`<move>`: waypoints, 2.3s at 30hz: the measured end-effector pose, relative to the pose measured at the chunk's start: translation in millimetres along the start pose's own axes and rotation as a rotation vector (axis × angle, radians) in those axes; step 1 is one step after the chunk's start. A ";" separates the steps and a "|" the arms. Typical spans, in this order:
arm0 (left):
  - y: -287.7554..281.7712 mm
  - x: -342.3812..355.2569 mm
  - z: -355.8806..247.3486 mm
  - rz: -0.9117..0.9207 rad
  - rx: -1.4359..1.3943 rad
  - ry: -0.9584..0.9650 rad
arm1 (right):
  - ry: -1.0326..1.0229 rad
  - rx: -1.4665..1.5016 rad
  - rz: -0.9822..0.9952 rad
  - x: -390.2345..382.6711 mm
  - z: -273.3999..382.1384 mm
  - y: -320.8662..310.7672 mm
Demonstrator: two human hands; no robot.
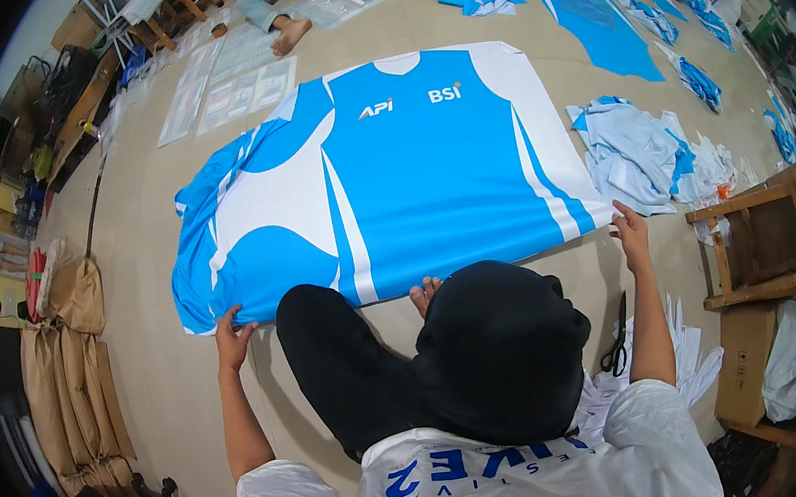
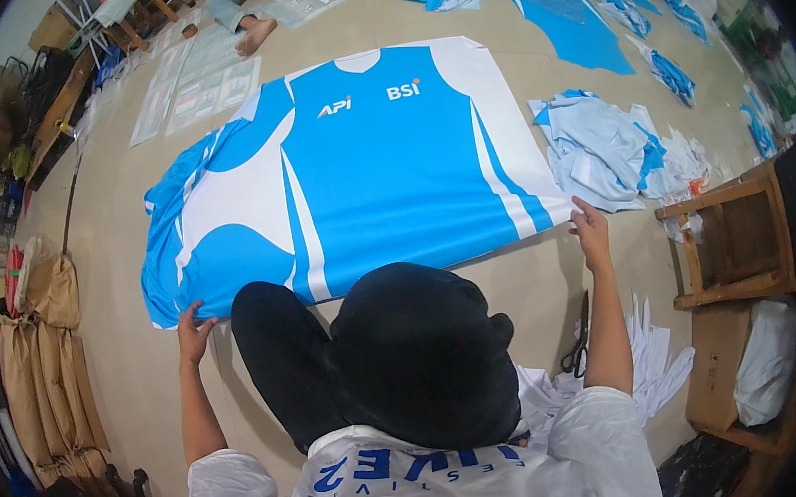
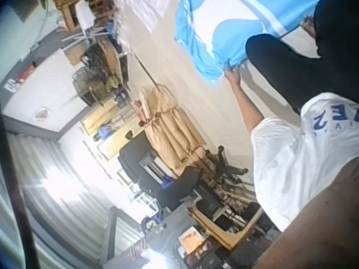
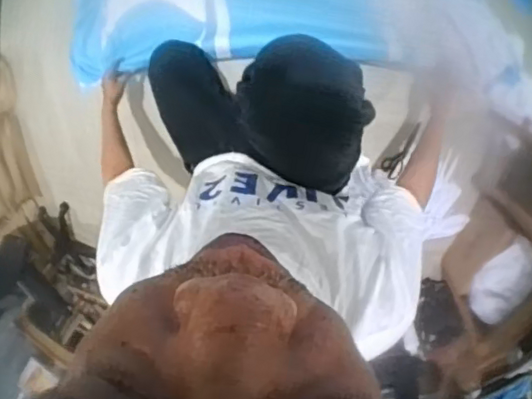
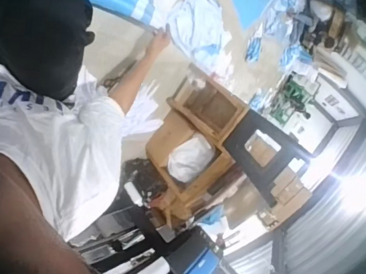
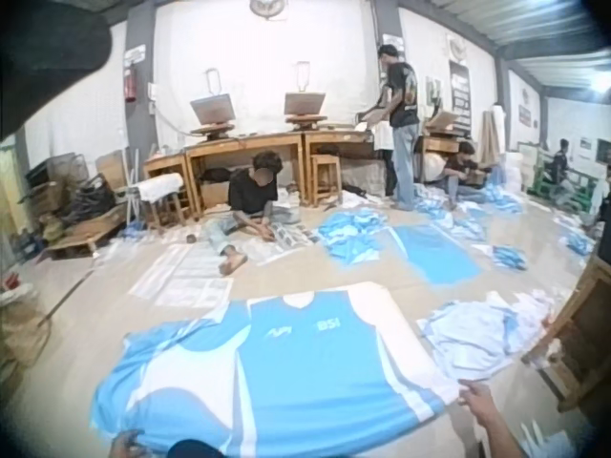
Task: The person sits on the floor and uses scissors to cut a large piece of blue and white fabric. They unfold the fabric, smooth it out, and then carefully cut along the edges to shape it.
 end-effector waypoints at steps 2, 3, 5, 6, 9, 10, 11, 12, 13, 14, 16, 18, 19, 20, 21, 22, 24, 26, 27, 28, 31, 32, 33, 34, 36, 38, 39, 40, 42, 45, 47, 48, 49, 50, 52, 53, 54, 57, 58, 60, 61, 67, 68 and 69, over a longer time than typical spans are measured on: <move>-7.0 -15.0 -5.0 -0.089 0.060 0.187 | -0.075 -0.242 0.081 -15.2 1.1 -4.4; -14.4 -17.3 -2.3 -0.106 0.106 0.156 | -0.157 -0.320 0.121 -22.0 0.5 -2.9; -29.1 -19.8 6.0 -0.128 0.193 0.093 | -0.216 -0.351 0.135 -29.5 -2.9 -3.2; -31.9 -19.4 10.7 -0.156 0.179 0.089 | -0.192 -0.392 0.096 -32.6 -5.3 -7.9; -46.3 -11.4 27.1 -0.222 0.080 0.082 | -0.127 -0.453 0.030 -40.0 -15.3 -20.3; -56.1 -6.4 33.5 -0.244 0.051 0.068 | -0.115 -0.430 0.041 -39.8 -19.8 -24.7; -65.4 -1.6 39.7 -0.261 0.025 0.051 | -0.098 -0.407 0.054 -42.3 -25.9 -26.0; -57.9 2.6 39.1 -0.265 -0.015 0.029 | -0.134 -0.465 0.039 -42.4 -24.9 -32.2; -57.3 11.1 37.0 -0.266 0.042 0.060 | -0.169 -0.523 0.024 -34.1 -22.6 -36.6; -55.0 25.1 31.7 -0.268 0.042 0.048 | -0.208 -0.578 0.008 -21.4 -16.0 -40.7; -77.8 55.0 24.2 -0.298 0.085 0.027 | -0.273 -0.367 -0.021 6.5 9.9 -5.5; -84.8 96.9 11.3 -0.317 0.098 0.044 | -0.285 -0.214 -0.111 44.1 36.4 26.7; -83.0 118.1 4.5 -0.324 0.098 0.057 | -0.245 -0.204 -0.107 65.0 46.5 38.9; -77.8 136.0 -1.2 -0.322 0.106 0.084 | -0.203 -0.198 -0.105 84.3 53.5 48.8; -70.8 156.7 -8.2 -0.321 0.110 0.113 | -0.164 -0.192 -0.096 102.7 56.2 58.6; -65.9 181.3 -15.4 -0.324 0.116 0.147 | -0.127 -0.179 -0.091 121.7 55.3 71.0; -59.4 230.7 -17.2 -0.266 0.129 0.150 | -0.090 -0.142 -0.091 162.8 39.1 89.2; -45.9 272.1 -11.4 -0.180 0.103 0.110 | -0.126 -0.225 -0.126 195.3 20.7 108.2; -39.3 288.8 -9.6 -0.185 0.145 0.116 | -0.135 -0.266 -0.128 205.9 12.7 119.8; -32.1 305.6 -8.1 -0.190 0.185 0.123 | -0.163 -0.322 -0.136 215.6 7.8 125.6; -7.0 335.9 -2.4 -0.130 0.264 0.045 | -0.226 -0.521 -0.141 225.0 -9.1 147.9; -5.3 343.1 -0.9 -0.114 0.288 0.008 | -0.217 -0.536 -0.121 225.9 -11.2 158.5; -6.3 351.0 0.5 -0.113 0.307 0.015 | -0.211 -0.548 -0.107 228.2 -10.9 166.3; -6.6 354.1 3.3 -0.108 0.312 -0.010 | -0.206 -0.558 -0.092 229.7 -10.6 174.3; 8.0 361.1 1.4 -0.086 0.299 -0.058 | -0.185 -0.569 -0.093 231.0 -11.4 175.5; 21.3 363.7 -1.9 -0.043 0.309 -0.091 | -0.175 -0.556 -0.090 232.8 -12.8 173.9; 28.6 364.7 -4.4 -0.022 0.314 -0.106 | -0.197 -0.540 -0.118 234.9 -13.5 172.0; 36.2 365.1 -7.0 -0.026 0.341 -0.071 | -0.218 -0.525 -0.145 238.2 -14.2 170.2; 40.1 368.4 -7.6 -0.043 0.404 0.002 | -0.256 -0.517 -0.182 247.1 -17.3 168.4; 45.5 376.2 -5.8 -0.093 0.435 0.124 | -0.277 -0.533 -0.194 259.2 -21.6 167.7; 46.2 374.4 -2.8 -0.128 0.434 0.090 | -0.244 -0.521 -0.170 263.2 -27.3 171.6; 46.8 371.7 -1.6 -0.145 0.435 0.071 | -0.265 -0.545 -0.181 264.8 -29.5 173.0; 50.0 366.5 0.4 -0.194 0.407 0.093 | -0.288 -0.567 -0.190 266.8 -30.5 174.2; 53.5 357.5 0.5 -0.248 0.385 0.111 | -0.312 -0.582 -0.192 269.7 -32.4 178.8; 49.6 348.3 0.2 -0.355 0.466 0.219 | -0.332 -0.581 -0.250 269.4 -42.2 172.4; 78.1 333.1 -9.1 -0.360 0.368 0.268 | -0.347 -0.626 -0.278 263.2 -49.1 160.2; 113.6 311.8 -29.7 -0.266 0.353 0.248 | -0.357 -0.687 -0.314 251.7 -53.9 135.5; 130.0 234.1 -81.1 0.006 0.167 0.301 | -0.174 -0.662 -0.268 204.3 -51.2 137.1; 133.3 209.2 -102.7 0.128 0.127 0.377 | -0.150 -0.682 -0.256 188.2 -47.9 134.1; 123.3 173.8 -122.2 0.247 0.262 0.518 | -0.072 -0.702 -0.212 165.5 -37.2 138.0; 119.4 160.1 -125.9 0.233 0.272 0.480 | -0.012 -0.707 -0.177 155.7 -31.6 139.6; 142.6 148.1 -124.7 0.183 0.215 0.433 | -0.062 -0.550 -0.145 142.0 -58.9 96.2; 140.3 147.5 -119.3 0.184 0.216 0.433 | -0.016 -0.488 -0.126 141.3 -56.7 100.4; 137.1 146.5 -118.0 0.187 0.216 0.433 | -0.007 -0.447 -0.134 139.8 -48.1 106.8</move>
Point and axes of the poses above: each hand's wrist, its own x-axis towards the middle knuckle, its own y-axis out of the palm, z = x × y, the point moved 1 cm from there along x, towards the middle knuckle, and after that the axes turned 5 degrees about -y, right-handed, at the moved point
